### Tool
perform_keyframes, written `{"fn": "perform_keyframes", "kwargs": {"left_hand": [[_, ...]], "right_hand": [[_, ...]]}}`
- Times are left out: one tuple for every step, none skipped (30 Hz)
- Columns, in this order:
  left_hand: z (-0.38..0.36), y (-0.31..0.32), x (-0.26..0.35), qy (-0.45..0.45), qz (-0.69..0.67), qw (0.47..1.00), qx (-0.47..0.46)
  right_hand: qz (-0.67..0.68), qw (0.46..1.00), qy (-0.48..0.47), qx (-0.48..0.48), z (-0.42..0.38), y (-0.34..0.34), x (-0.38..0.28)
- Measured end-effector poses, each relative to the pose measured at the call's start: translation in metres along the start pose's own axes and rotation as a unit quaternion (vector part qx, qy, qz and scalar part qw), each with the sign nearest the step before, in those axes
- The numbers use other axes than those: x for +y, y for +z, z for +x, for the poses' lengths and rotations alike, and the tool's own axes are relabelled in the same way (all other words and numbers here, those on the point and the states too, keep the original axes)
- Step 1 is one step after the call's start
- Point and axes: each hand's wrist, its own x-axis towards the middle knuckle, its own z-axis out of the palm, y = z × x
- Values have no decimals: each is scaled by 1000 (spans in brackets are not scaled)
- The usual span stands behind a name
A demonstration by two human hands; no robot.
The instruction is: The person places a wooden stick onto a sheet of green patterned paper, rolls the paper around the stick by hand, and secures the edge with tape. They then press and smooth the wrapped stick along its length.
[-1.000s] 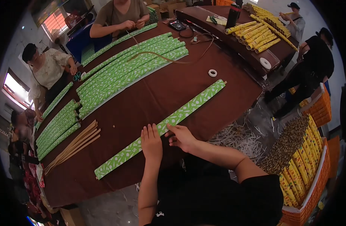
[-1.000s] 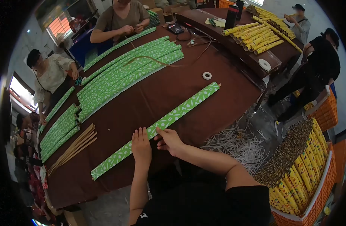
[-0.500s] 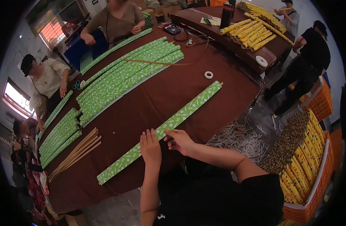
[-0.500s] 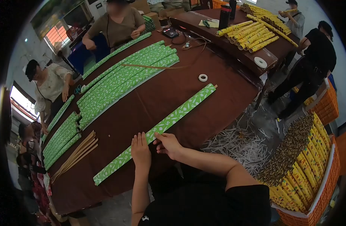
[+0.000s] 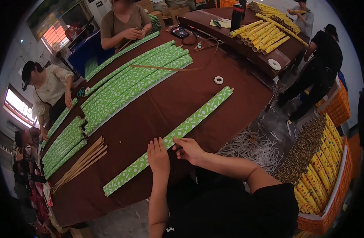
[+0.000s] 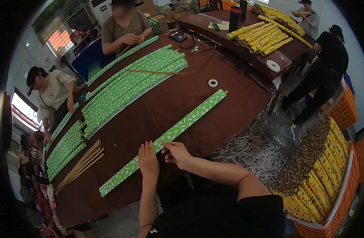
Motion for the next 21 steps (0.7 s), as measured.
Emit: {"fn": "perform_keyframes", "kwargs": {"left_hand": [[0, 1, 0, 0, 0, 1000, 2], [0, 1, 0, 0, 0, 1000, 2], [0, 1, -1, -1, 0, 1000, -1], [0, 2, -1, -1, 0, 1000, -4], [0, 1, -1, -1, 0, 1000, -4], [0, 0, 0, -1, 0, 1000, -4], [0, 0, 0, 0, 1, 1000, -4], [0, 0, 0, 0, 1, 1000, -4], [0, 1, -1, 1, 1, 1000, -4], [0, 1, -1, 2, 1, 1000, -3], [0, 1, -1, 2, 1, 1000, -3], [0, 1, -1, 2, 1, 1000, -4], [0, 1, -1, 2, 1, 1000, -5], [0, 1, -1, 2, 1, 1000, -5], [0, 0, -1, 1, -1, 1000, -5], [0, 0, -1, 0, -3, 1000, -5], [0, 0, 0, 0, -3, 1000, -5], [0, 0, 0, 0, -3, 1000, -4], [0, 0, 0, 1, -3, 1000, -4], [0, 0, -1, 1, -3, 1000, -4], [0, 1, -1, 1, -1, 1000, -5]], "right_hand": [[1, 1000, 1, 1, 1, 0, 0], [3, 1000, 1, 2, 1, 0, 1], [3, 1000, 2, 2, 1, -1, 1], [1, 1000, 2, 2, 1, -1, 1], [0, 1000, 2, 2, 2, -1, 1], [0, 1000, 3, 2, 2, -1, 1], [0, 1000, 2, 2, 2, -1, 1], [0, 1000, 1, 2, 2, -1, 1], [0, 1000, 1, 1, 1, -1, 1], [0, 1000, 3, 3, 1, -1, 0], [1, 1000, 4, 4, 1, 0, 0], [1, 1000, 5, 4, 0, 0, 0], [-1, 1000, 5, 6, 0, 0, 0], [-4, 1000, 5, 7, 1, 0, 0], [-4, 1000, 5, 7, 1, 0, 0], [-3, 1000, 4, 7, 1, 0, 0], [-2, 1000, 3, 6, 1, 0, 0], [-2, 1000, 2, 6, 1, 0, 0], [-2, 1000, 2, 4, 1, 0, 0], [-2, 1000, 3, 3, 1, 0, 1], [-2, 1000, 3, 3, 2, -1, 1]]}}
